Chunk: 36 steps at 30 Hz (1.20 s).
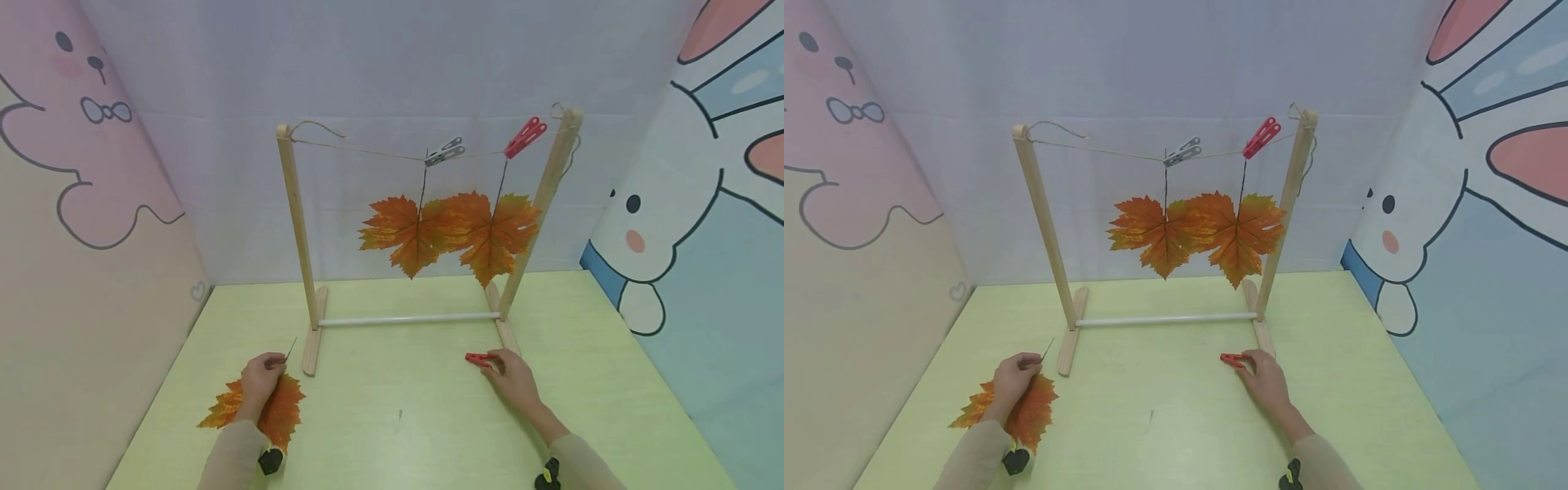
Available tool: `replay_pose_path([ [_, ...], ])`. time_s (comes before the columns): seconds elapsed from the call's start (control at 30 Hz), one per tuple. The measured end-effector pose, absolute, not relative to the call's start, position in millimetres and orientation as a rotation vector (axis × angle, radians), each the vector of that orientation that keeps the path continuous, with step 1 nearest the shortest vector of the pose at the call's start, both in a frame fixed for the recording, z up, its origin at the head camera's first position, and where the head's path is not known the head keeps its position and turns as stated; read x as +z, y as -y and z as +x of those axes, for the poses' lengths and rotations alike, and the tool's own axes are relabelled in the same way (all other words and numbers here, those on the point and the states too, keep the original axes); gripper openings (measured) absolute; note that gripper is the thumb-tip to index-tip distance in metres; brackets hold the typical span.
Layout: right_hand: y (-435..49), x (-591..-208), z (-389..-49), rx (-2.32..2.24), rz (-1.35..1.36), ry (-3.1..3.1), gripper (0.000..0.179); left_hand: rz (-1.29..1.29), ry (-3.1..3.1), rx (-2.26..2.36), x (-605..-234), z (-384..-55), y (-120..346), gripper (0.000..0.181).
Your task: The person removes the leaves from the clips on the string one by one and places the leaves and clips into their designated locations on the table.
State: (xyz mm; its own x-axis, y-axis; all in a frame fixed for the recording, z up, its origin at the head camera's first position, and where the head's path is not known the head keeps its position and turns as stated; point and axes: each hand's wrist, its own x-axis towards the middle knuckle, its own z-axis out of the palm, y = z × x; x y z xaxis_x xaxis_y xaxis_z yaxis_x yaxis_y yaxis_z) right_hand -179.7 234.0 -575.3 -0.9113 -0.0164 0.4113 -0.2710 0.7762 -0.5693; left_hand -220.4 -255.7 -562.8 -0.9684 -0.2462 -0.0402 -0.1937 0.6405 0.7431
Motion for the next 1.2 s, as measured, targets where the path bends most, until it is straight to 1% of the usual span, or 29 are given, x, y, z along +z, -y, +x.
replay_pose_path([
  [0.3,-235,-571,-182,0.910,0.141,2.661,0.031,0.347,2.787,-1.261,-560,-218,254,0.019],
  [0.8,-236,-569,-180,0.909,0.132,2.688,0.031,0.341,2.801,-1.226,-560,-219,253,0.019],
  [1.03,-234,-569,-182,0.892,0.139,2.691,0.030,0.326,2.825,-1.215,-554,-220,254,0.022],
  [1.2,-233,-567,-181,0.879,0.151,2.697,0.030,0.294,2.781,-1.148,-547,-224,253,0.019],
])
